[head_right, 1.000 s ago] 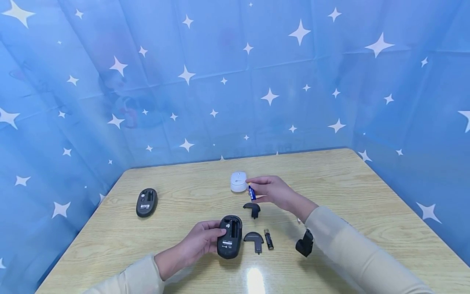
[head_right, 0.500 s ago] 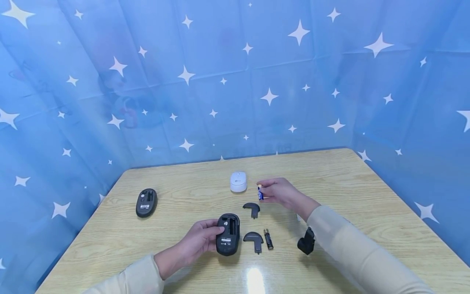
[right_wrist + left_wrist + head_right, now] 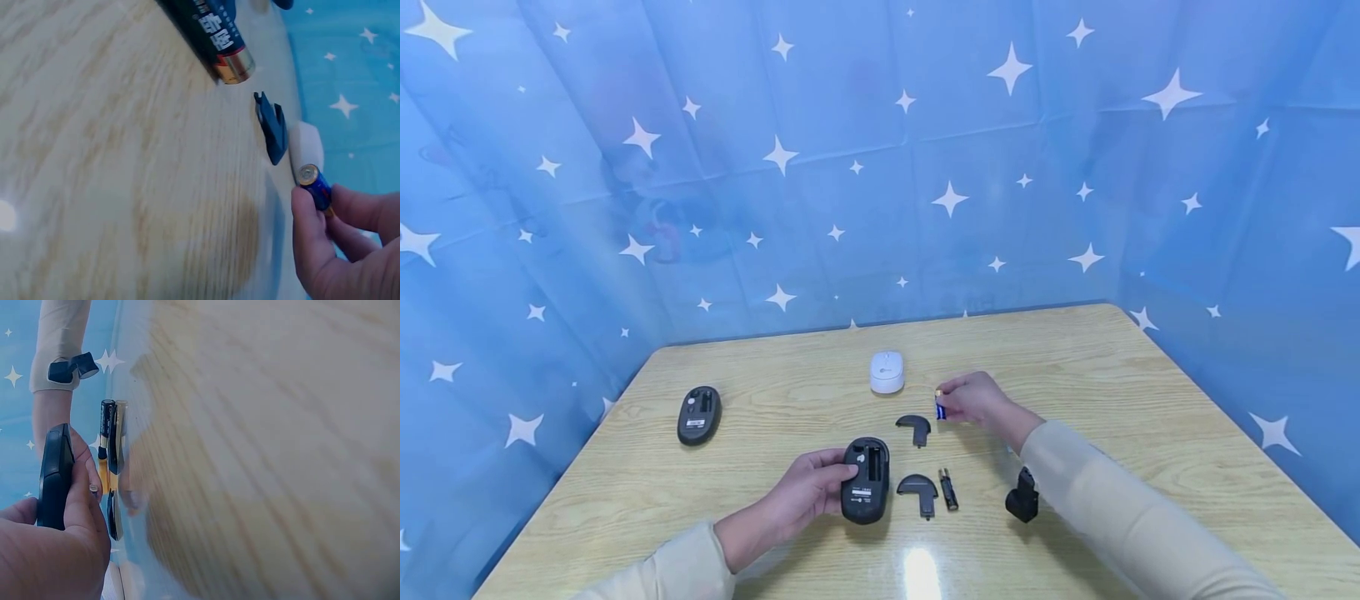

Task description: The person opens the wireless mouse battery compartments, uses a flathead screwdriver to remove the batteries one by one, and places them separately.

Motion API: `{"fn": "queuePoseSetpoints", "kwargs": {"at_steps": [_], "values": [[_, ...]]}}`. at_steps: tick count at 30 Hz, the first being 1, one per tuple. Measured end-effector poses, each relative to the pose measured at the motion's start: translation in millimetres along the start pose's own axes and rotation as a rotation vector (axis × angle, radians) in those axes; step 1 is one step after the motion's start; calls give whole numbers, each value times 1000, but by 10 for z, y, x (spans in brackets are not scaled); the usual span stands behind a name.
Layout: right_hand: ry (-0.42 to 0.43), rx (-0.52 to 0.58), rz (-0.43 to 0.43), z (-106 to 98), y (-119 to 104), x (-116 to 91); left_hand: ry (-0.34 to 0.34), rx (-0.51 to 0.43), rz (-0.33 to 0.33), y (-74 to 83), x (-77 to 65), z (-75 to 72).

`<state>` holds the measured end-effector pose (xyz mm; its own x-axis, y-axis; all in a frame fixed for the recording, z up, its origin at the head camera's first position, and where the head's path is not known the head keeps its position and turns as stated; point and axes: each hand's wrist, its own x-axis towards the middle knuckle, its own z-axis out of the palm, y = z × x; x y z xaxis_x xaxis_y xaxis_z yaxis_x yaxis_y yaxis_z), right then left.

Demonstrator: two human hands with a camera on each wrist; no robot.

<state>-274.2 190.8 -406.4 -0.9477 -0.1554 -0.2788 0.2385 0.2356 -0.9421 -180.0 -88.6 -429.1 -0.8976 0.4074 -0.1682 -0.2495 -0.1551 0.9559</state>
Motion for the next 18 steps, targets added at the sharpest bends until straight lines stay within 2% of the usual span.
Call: {"fn": "queuePoseSetpoints", "kwargs": {"at_steps": [18], "values": [[53, -150, -13, 80, 31, -17, 15, 11, -10, 11, -11, -1]]}}
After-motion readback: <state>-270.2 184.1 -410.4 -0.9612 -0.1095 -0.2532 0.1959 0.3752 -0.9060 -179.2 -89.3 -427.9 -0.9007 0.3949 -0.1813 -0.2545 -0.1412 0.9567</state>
